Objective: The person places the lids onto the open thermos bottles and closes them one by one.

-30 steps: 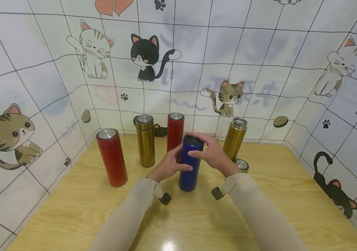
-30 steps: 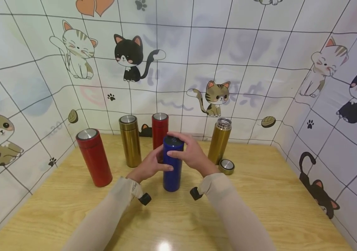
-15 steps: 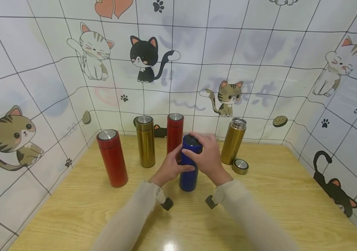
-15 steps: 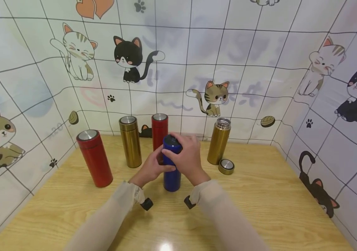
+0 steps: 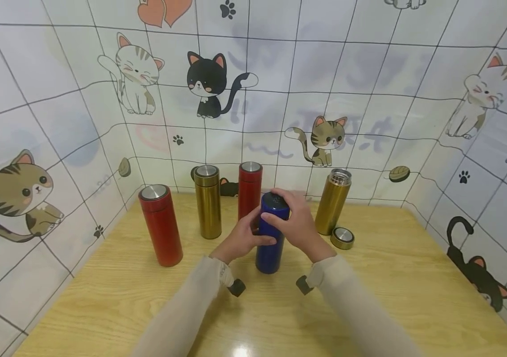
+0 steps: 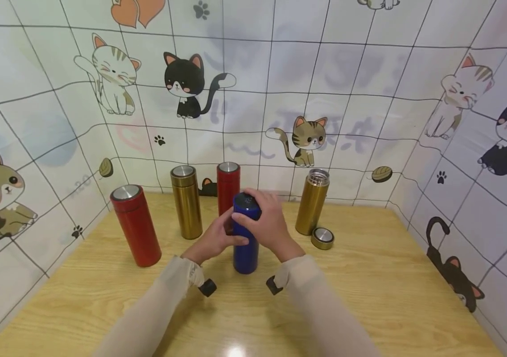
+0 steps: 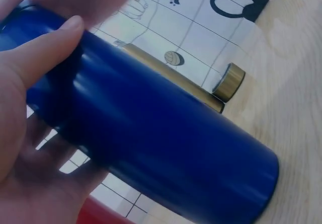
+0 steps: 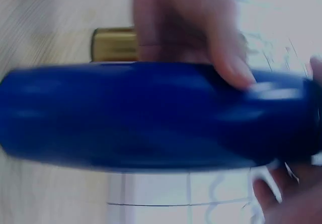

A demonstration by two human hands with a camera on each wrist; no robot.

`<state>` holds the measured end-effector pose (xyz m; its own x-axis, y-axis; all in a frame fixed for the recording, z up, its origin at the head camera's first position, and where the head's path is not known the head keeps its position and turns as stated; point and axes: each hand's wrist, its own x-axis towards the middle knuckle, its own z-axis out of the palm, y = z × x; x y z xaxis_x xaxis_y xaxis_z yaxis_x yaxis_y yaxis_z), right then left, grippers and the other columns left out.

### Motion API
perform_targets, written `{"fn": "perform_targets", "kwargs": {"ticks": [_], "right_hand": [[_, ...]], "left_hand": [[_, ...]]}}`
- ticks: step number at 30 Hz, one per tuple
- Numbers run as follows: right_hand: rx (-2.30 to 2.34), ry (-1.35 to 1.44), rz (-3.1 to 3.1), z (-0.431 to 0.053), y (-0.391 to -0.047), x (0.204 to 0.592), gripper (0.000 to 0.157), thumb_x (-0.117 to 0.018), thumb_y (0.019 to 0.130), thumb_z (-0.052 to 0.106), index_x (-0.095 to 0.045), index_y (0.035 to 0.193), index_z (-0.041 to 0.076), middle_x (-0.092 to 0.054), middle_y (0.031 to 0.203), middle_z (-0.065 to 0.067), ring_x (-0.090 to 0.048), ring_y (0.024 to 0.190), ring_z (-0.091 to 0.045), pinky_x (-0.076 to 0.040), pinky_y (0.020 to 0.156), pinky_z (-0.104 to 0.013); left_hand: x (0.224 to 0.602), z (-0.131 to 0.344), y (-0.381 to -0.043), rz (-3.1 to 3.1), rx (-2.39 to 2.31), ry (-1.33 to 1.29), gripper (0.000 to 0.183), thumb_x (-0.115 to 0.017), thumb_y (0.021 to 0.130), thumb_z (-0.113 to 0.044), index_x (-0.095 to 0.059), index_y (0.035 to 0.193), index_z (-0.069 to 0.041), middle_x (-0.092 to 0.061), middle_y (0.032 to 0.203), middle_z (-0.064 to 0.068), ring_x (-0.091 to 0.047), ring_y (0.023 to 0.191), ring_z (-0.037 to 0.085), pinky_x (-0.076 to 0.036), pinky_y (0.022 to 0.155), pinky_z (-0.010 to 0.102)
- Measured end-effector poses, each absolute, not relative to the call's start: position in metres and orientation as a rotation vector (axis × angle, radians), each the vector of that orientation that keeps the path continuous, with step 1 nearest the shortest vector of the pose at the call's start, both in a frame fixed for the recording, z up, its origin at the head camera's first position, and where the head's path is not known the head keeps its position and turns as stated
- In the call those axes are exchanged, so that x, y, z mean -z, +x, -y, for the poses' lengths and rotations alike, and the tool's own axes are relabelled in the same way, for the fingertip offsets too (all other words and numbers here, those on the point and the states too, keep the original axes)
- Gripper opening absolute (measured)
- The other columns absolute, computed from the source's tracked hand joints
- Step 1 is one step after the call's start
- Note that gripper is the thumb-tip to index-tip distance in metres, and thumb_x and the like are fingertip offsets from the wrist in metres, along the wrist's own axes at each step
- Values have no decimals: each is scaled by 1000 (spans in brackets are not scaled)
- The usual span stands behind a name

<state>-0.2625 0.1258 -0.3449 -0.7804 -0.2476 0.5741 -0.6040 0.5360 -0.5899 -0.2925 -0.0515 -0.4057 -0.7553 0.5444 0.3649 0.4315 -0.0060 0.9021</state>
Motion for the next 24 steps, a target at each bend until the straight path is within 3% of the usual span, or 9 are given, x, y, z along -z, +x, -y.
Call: {"fn": "perform_targets", "kwargs": {"ticks": [5, 10, 18, 24], "right_hand": [[-1633, 910, 2396, -145, -270, 341, 57, -67, 92, 18, -45, 145, 14, -46, 143, -6, -41, 132, -27, -33, 107, -56], [-1874, 1043, 2377, -152, -275, 335, 56, -66, 92, 11, -47, 144, 15, -46, 144, -5, -42, 132, -25, -35, 107, -53], [-1684, 974, 2378, -148, -276, 338, 53, -70, 90, 17, -53, 140, 19, -49, 143, -1, -39, 135, -21, -27, 110, -57], [-1480, 753, 2408, -140, -268, 340, 55, -75, 86, 24, -56, 137, 18, -52, 134, -5, -42, 123, -26, -36, 100, -60]], "left_hand": [[403, 54, -296, -2098, -1824, 1048, 84, -77, 85, -13, -29, 152, -32, -47, 144, -1, -50, 127, 24, -44, 101, 47], [400, 55, -298, -2070, -1801, 1026, 83, -75, 85, -9, -29, 152, -29, -46, 145, 0, -49, 129, 23, -42, 103, 46], [394, 51, -287, -2099, -1878, 989, 82, -75, 83, 0, -33, 151, -16, -49, 143, 8, -51, 126, 28, -44, 101, 46], [381, 48, -271, -2102, -1963, 1021, 80, -76, 81, 2, -35, 149, -9, -52, 138, 13, -55, 121, 31, -46, 99, 46]]}}
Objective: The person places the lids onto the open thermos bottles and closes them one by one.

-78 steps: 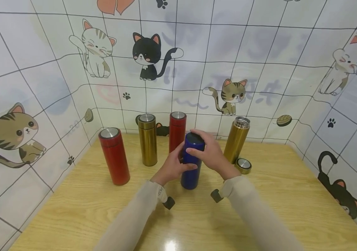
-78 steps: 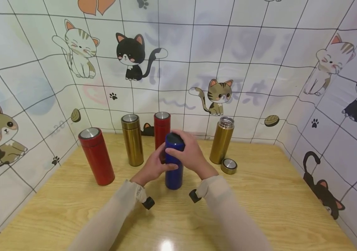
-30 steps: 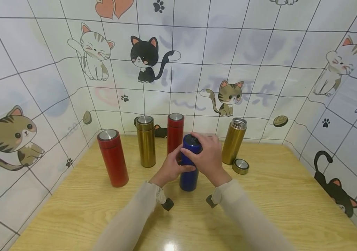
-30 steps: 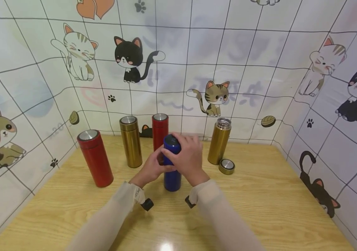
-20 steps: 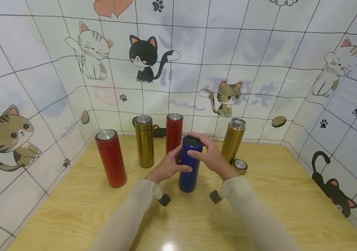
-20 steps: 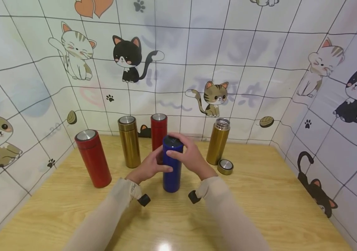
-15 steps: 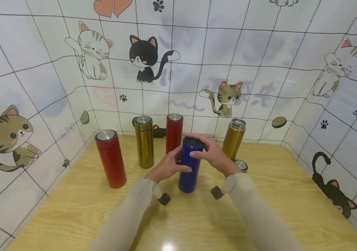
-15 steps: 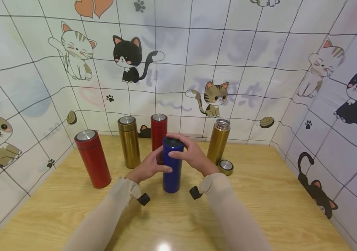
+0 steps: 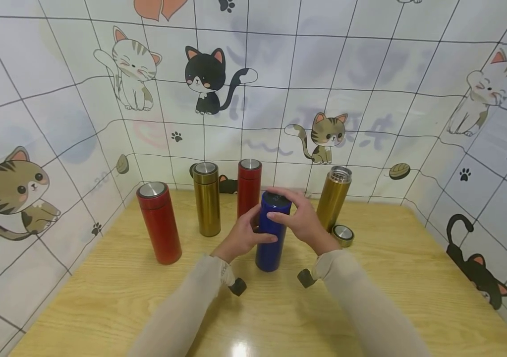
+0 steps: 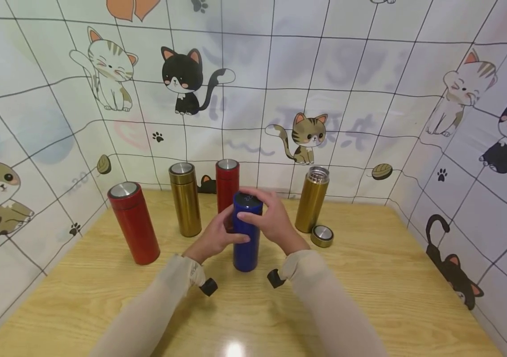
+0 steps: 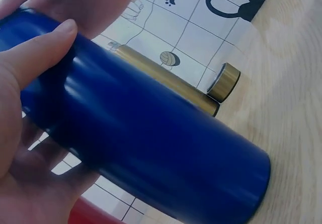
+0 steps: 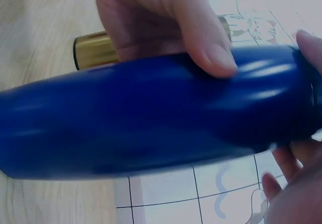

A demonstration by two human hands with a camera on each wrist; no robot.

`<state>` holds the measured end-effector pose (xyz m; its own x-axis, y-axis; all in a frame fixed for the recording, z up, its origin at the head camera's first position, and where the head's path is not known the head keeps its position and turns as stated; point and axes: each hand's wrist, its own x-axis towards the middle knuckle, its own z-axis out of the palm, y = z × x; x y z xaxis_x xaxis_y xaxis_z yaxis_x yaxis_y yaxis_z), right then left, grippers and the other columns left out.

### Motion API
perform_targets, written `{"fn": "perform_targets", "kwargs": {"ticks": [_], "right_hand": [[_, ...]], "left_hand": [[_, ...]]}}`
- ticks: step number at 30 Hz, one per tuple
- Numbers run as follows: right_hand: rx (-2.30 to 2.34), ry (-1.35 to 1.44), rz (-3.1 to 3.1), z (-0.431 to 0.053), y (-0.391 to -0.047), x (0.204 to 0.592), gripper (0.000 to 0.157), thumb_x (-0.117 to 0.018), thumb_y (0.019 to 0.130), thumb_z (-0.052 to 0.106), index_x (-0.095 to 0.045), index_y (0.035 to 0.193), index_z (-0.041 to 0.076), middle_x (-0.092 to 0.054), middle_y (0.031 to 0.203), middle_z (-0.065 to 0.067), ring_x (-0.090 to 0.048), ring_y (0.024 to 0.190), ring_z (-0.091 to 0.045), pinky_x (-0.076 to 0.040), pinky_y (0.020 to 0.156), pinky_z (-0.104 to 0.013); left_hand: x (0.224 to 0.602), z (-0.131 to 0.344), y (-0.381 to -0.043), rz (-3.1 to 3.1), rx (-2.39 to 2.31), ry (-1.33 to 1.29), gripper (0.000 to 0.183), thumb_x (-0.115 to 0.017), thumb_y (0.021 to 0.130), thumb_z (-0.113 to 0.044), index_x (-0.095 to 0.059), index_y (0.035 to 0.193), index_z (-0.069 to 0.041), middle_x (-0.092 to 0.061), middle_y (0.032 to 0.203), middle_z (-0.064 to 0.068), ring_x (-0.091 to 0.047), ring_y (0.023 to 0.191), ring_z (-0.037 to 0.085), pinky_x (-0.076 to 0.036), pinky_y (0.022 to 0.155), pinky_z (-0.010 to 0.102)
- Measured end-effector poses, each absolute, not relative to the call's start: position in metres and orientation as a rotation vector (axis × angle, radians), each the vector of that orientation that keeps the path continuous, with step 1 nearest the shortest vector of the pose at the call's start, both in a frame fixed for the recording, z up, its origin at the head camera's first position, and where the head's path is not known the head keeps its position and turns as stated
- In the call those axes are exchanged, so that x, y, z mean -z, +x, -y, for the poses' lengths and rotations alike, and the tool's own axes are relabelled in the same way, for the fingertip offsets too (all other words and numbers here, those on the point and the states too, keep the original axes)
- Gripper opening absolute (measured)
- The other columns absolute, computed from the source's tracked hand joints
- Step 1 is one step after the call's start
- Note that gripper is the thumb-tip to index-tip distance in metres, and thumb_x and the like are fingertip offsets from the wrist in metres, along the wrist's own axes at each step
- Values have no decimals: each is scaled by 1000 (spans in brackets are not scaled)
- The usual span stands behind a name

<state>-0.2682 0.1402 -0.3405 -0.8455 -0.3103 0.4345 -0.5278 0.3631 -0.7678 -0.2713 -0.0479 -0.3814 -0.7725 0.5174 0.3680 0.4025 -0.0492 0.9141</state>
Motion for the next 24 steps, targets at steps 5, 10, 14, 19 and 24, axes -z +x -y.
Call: {"fn": "perform_targets", "kwargs": {"ticks": [5, 10, 14, 19, 24], "right_hand": [[-1396, 645, 2332, -132, -263, 345, 53, -78, 83, 27, -61, 133, 19, -52, 124, -9, -42, 114, -25, -38, 94, -60], [-1355, 618, 2257, -126, -260, 348, 52, -79, 82, 25, -62, 131, 15, -55, 121, -9, -41, 111, -24, -39, 92, -55], [-1336, 599, 2241, -124, -259, 349, 51, -79, 83, 25, -63, 130, 15, -56, 117, -7, -41, 106, -22, -41, 88, -51], [-1307, 593, 2238, -123, -259, 349, 51, -78, 83, 25, -62, 130, 14, -58, 115, -8, -40, 104, -23, -42, 86, -50], [-1276, 606, 2275, -127, -264, 349, 53, -77, 85, 27, -59, 134, 16, -56, 121, -9, -40, 109, -25, -42, 89, -54]], "left_hand": [[381, 43, -267, -2149, -1993, 1003, 79, -77, 81, 2, -37, 148, -11, -53, 136, 12, -57, 118, 29, -48, 97, 46], [383, 41, -264, -2199, -2007, 970, 80, -78, 80, 0, -37, 148, -12, -55, 135, 11, -58, 117, 28, -48, 97, 45], [384, 40, -262, -2216, -2016, 964, 81, -78, 81, -2, -35, 150, -13, -53, 137, 11, -57, 118, 27, -47, 98, 44], [384, 38, -261, -2208, -2024, 977, 82, -76, 83, -2, -33, 151, -14, -49, 142, 10, -54, 123, 28, -46, 99, 46], [384, 36, -262, -2250, -2012, 942, 83, -76, 84, -2, -31, 152, -15, -47, 144, 12, -51, 125, 30, -43, 101, 50]]}}
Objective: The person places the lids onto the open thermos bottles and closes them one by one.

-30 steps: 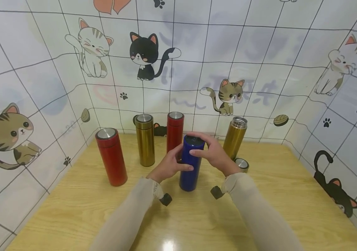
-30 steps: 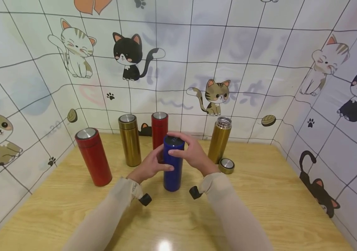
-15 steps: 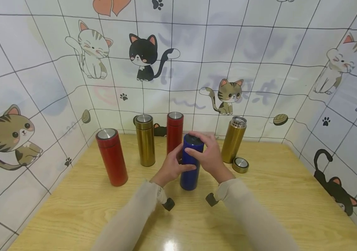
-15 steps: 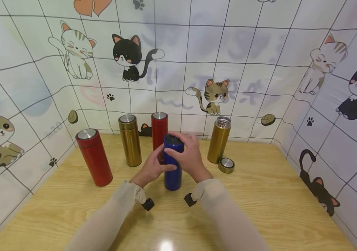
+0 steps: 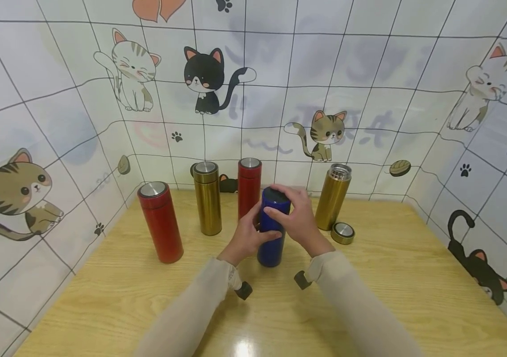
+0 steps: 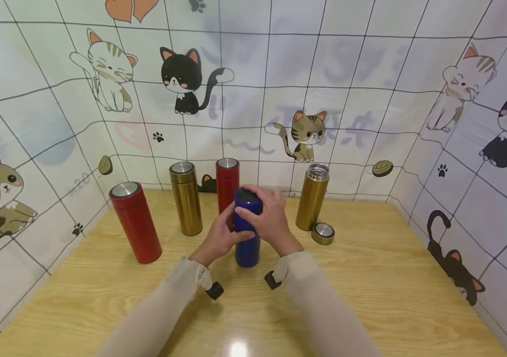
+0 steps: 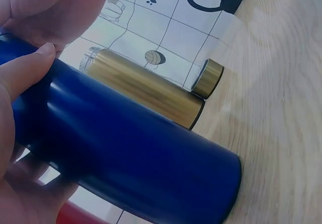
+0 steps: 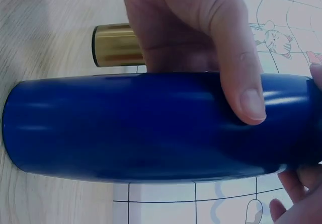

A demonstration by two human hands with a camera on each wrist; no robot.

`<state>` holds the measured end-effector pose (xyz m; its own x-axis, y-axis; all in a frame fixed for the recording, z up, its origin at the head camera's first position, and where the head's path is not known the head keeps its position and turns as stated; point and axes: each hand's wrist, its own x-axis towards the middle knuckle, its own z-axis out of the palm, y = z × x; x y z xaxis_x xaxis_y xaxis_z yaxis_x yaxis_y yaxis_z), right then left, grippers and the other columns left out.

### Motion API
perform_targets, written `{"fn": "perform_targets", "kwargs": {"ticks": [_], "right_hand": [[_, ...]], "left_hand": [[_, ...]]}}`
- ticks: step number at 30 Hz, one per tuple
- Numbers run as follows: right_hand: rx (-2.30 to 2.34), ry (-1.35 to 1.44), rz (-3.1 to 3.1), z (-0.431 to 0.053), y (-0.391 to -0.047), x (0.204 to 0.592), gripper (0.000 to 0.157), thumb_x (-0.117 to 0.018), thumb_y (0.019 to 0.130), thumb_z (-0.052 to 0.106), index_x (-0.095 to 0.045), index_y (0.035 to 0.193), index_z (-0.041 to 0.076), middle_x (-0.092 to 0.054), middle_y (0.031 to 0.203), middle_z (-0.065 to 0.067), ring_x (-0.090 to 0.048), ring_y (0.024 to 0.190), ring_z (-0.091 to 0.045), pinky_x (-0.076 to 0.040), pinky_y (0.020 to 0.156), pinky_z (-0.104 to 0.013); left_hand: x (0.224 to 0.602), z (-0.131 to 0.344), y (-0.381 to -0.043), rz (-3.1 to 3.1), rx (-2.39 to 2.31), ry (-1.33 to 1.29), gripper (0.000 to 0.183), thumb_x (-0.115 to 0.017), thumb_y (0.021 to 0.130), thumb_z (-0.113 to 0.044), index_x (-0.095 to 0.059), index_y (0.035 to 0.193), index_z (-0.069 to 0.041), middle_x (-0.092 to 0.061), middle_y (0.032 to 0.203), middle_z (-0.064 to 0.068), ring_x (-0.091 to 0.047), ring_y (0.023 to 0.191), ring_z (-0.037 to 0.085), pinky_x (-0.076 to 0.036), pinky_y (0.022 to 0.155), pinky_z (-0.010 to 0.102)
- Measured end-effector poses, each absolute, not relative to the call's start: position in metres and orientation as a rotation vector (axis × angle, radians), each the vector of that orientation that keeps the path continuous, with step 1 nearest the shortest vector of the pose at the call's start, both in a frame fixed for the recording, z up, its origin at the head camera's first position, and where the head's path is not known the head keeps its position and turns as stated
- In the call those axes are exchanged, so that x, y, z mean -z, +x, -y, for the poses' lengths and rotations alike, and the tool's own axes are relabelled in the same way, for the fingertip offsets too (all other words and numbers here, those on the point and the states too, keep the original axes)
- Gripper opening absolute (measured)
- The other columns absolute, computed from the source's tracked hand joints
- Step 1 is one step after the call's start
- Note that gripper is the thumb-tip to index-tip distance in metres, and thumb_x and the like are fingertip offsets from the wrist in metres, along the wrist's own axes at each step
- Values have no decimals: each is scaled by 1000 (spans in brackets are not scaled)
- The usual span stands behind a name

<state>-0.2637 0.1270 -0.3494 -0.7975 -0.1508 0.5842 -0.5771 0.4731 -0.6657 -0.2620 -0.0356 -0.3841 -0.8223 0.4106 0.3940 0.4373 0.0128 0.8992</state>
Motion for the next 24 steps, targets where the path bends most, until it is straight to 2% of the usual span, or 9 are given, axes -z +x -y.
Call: {"fn": "perform_targets", "kwargs": {"ticks": [4, 11, 19, 24], "right_hand": [[-1292, 586, 2313, -129, -266, 351, 60, -75, 87, 30, -52, 141, 18, -52, 123, -11, -39, 109, -27, -42, 91, -56], [-1338, 521, 2331, -128, -269, 352, 70, -70, 89, 33, -38, 150, 21, -47, 130, -14, -40, 116, -29, -40, 97, -60], [-1401, 504, 2303, -127, -273, 355, 79, -67, 91, 35, -23, 156, 22, -38, 150, -11, -43, 130, -32, -40, 102, -55], [-1423, 500, 2301, -129, -274, 358, 82, -66, 92, 37, -17, 157, 23, -36, 152, -11, -48, 125, -34, -44, 99, -55]], "left_hand": [[392, 33, -271, 2260, 1999, -887, 87, -76, 84, -4, -27, 154, -18, -45, 146, 9, -50, 128, 29, -42, 102, 50], [412, 29, -290, 2258, 1982, -861, 86, -78, 84, -16, -28, 152, -33, -44, 147, -1, -46, 131, 23, -39, 105, 49], [415, 26, -296, 2294, 1855, -801, 80, -80, 82, -26, -36, 148, -36, -47, 132, -4, -46, 126, 20, -43, 102, 47], [414, 24, -300, 2297, 1795, -780, 83, -80, 82, -26, -34, 150, -35, -48, 130, -3, -47, 124, 19, -43, 102, 44]]}}
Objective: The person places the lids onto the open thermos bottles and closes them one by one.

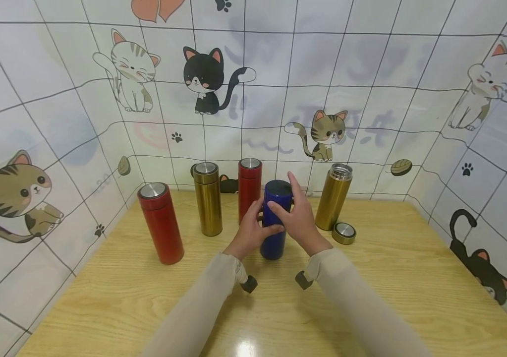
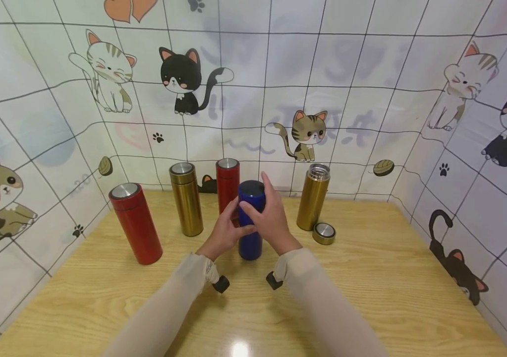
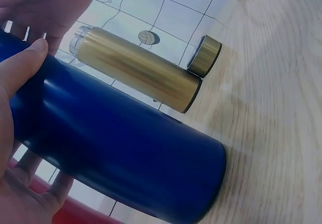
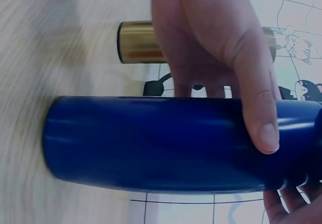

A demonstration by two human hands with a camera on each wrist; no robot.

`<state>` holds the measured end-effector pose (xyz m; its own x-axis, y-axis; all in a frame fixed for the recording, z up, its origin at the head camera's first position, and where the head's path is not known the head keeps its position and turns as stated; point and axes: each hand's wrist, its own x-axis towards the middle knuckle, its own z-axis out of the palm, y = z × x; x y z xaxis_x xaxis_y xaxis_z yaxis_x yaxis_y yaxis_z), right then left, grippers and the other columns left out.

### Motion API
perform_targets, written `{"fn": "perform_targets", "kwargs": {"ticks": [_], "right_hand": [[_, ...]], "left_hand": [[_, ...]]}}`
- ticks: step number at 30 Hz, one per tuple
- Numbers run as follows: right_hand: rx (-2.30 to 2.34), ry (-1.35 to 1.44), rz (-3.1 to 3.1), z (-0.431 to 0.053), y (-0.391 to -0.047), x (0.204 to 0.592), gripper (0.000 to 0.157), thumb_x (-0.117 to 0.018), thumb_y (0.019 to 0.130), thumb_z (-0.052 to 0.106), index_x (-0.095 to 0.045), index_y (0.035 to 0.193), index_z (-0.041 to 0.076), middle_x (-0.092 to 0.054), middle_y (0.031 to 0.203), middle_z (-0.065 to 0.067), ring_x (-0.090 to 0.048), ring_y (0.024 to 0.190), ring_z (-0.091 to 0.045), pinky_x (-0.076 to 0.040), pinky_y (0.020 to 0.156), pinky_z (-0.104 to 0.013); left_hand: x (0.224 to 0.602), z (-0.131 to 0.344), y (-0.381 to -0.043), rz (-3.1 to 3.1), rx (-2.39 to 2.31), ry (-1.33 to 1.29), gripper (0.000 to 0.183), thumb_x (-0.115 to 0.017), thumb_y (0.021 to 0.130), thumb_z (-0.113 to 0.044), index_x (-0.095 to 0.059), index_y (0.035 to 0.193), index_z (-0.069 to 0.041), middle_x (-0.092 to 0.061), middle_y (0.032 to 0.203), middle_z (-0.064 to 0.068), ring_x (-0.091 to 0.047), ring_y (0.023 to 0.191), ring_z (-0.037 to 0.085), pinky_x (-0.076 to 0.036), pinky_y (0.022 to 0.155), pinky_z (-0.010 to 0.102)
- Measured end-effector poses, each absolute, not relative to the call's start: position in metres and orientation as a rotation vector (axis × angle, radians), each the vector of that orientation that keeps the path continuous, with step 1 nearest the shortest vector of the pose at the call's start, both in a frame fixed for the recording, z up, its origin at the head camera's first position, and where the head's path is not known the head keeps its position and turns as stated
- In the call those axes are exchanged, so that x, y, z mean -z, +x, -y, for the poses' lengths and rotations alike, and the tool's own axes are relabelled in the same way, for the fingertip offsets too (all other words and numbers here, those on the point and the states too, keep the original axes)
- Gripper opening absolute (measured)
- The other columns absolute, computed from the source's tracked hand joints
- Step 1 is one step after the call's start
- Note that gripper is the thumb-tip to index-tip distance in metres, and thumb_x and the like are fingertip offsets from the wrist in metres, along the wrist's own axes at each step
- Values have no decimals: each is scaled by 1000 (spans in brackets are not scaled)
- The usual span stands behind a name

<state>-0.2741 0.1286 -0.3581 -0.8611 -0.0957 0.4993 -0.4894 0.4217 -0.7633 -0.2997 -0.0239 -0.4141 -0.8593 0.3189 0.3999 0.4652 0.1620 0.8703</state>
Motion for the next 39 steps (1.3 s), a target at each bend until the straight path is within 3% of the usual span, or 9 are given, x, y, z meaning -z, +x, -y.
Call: {"fn": "perform_targets", "kwargs": {"ticks": [8, 13, 22, 30, 39], "right_hand": [[-1398, 488, 2261, -135, -275, 371, 76, -66, 94, 25, -24, 155, 13, -49, 140, -13, -53, 118, -30, -46, 97, -49], [-1371, 527, 2214, -140, -277, 379, 69, -67, 94, 21, -32, 152, 13, -54, 135, -13, -57, 112, -28, -49, 93, -47], [-1378, 516, 2202, -149, -280, 391, 67, -67, 94, 19, -34, 151, 10, -53, 136, -17, -55, 114, -34, -47, 92, -56], [-1362, 445, 2216, -161, -283, 402, 61, -69, 92, 18, -42, 147, 10, -55, 132, -17, -55, 113, -33, -47, 91, -53], [-1293, 396, 2298, -173, -285, 413, 66, -74, 88, 20, -43, 146, 11, -54, 134, -15, -53, 114, -30, -46, 91, -49]], "left_hand": [[416, 21, -308, 2293, 1796, -754, 87, -80, 81, -29, -29, 151, -40, -48, 132, -5, -47, 123, 16, -45, 100, 42], [418, 20, -311, 2305, 1790, -735, 87, -80, 81, -30, -29, 151, -39, -48, 135, -5, -48, 124, 16, -45, 100, 43], [417, 17, -315, 2302, 1792, -702, 87, -80, 81, -28, -31, 152, -32, -49, 137, -1, -48, 125, 22, -45, 101, 44], [419, 17, -317, 2314, 1791, -679, 87, -81, 81, -28, -31, 152, -28, -47, 141, 1, -47, 127, 24, -44, 102, 46], [422, 15, -319, 2295, 1779, -673, 88, -81, 81, -29, -31, 153, -22, -47, 142, 2, -48, 127, 22, -44, 102, 45]]}}
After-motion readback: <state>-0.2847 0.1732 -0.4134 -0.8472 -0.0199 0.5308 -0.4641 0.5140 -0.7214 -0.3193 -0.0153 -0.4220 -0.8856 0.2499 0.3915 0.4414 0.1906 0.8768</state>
